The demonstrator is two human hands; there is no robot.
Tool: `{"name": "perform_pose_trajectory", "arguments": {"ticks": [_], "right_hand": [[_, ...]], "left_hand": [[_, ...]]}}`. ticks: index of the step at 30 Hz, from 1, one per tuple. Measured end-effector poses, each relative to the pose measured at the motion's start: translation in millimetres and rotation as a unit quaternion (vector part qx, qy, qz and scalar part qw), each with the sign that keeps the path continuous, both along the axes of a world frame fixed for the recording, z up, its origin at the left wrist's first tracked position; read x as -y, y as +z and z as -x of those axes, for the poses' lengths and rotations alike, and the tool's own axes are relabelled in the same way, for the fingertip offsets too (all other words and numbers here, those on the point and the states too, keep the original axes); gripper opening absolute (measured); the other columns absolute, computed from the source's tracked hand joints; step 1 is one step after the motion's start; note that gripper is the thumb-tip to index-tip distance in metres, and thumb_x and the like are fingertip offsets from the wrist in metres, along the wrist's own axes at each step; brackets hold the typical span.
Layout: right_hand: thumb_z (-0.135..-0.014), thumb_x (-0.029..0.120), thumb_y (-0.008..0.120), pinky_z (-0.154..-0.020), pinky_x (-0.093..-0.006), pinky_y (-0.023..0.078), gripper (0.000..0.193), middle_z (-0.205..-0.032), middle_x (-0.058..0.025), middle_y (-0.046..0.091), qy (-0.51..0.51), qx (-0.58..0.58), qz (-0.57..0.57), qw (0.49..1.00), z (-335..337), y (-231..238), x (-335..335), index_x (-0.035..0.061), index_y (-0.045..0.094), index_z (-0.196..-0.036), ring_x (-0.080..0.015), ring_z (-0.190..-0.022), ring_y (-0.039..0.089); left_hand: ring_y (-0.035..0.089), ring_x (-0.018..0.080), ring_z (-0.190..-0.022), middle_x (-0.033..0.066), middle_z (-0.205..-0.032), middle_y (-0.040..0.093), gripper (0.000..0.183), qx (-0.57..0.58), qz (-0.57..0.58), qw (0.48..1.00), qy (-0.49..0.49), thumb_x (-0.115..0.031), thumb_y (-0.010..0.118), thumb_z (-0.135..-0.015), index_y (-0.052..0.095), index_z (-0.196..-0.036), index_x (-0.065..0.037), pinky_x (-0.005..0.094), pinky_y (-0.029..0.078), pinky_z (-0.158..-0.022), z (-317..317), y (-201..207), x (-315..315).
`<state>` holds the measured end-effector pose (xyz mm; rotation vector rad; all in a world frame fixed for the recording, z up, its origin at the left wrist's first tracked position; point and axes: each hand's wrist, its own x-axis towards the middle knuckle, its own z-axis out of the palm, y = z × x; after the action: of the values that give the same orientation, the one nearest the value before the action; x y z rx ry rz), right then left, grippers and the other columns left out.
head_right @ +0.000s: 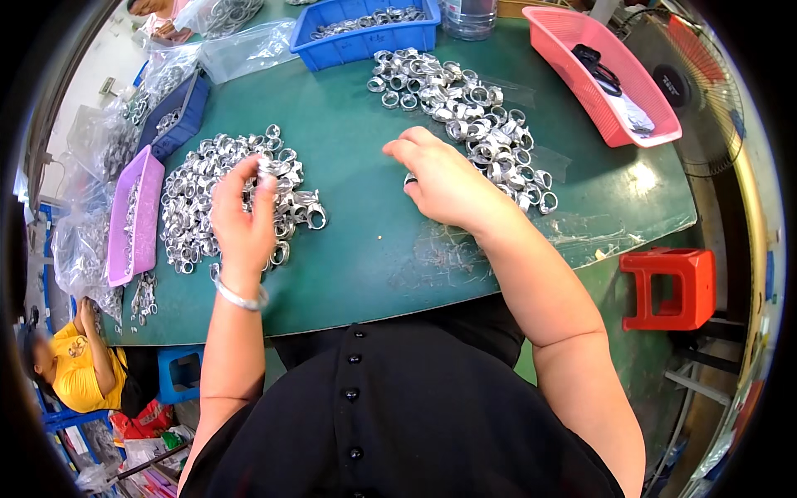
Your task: The person picks up metal rings one at a time from a pile on the table, turns them over by hand to look at all sides, and then places them into a separate pile on the same surface.
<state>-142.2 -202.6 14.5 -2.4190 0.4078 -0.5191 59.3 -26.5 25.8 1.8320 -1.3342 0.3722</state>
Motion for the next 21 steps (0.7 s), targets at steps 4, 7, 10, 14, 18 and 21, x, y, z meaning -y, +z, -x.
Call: {"name": "perform_pose_trajectory", "arguments": {"ticks": [4,7,10,14,18,21], "right_hand": [[-0.070,0.006,0.071,-0.091,-0.0384,0.044,0.041,-0.106,-0.0146,0.057,-0.003,-0.036,0.165,0.986,0,1,-1,0.0000,0.060,-0.109,-0.0320,-0.097,0.055],[-0.070,0.008,0.071,-0.092,-0.0379,0.042,0.039,-0.102,-0.0137,0.058,0.018,-0.126,0.154,0.980,0,7,-2,-0.0002,0.061,-0.107,-0.0316,-0.097,0.055],[-0.071,0.006,0.070,-0.089,-0.0396,0.045,0.040,-0.101,-0.0140,0.059,0.015,-0.139,0.156,0.978,0,8,-3,0.0007,0.059,-0.110,-0.0312,-0.096,0.056],[-0.073,0.003,0.067,-0.085,-0.0404,0.047,0.044,-0.101,-0.0148,0.059,0.029,-0.019,0.031,0.999,-2,11,-8,0.0024,0.055,-0.116,-0.0308,-0.095,0.059],[-0.076,-0.001,0.064,-0.076,-0.0347,0.050,0.052,-0.104,-0.0124,0.060,0.088,0.068,-0.029,0.993,-7,14,-18,0.0057,0.050,-0.126,-0.0253,-0.090,0.060],[-0.076,-0.002,0.063,-0.076,-0.0341,0.050,0.055,-0.103,-0.0114,0.060,0.118,0.108,-0.025,0.987,-8,12,-22,0.0059,0.048,-0.129,-0.0253,-0.090,0.060]], "left_hand": [[0.049,0.0283,-0.109,0.0087,-0.114,0.056,0.031,0.136,-0.127,0.971,0.149,-0.018,0.067,-0.080,0.062,-0.108,-0.008,0.0456,0.031,-0.096,-36,-2,-11],[0.048,0.0288,-0.112,0.0094,-0.116,0.055,0.034,0.141,-0.118,0.971,0.156,-0.018,0.067,-0.080,0.061,-0.111,-0.008,0.0462,0.030,-0.097,-37,-8,-13],[0.048,0.0287,-0.112,0.0100,-0.116,0.055,0.037,0.136,-0.105,0.977,0.125,-0.018,0.067,-0.079,0.060,-0.114,-0.008,0.0456,0.029,-0.097,-24,-7,-11],[0.052,0.0300,-0.106,0.0115,-0.113,0.056,0.035,0.109,-0.073,0.991,0.015,-0.014,0.068,-0.078,0.060,-0.111,-0.007,0.0431,0.034,-0.093,0,-3,-7],[0.056,0.0307,-0.096,0.0128,-0.104,0.060,0.033,-0.022,-0.055,0.989,-0.136,-0.008,0.069,-0.075,0.061,-0.107,-0.003,0.0399,0.043,-0.084,31,-7,0],[0.056,0.0300,-0.092,0.0115,-0.100,0.061,0.034,-0.061,-0.075,0.982,-0.164,-0.008,0.069,-0.075,0.061,-0.107,-0.004,0.0390,0.043,-0.083,48,-8,3]]}}
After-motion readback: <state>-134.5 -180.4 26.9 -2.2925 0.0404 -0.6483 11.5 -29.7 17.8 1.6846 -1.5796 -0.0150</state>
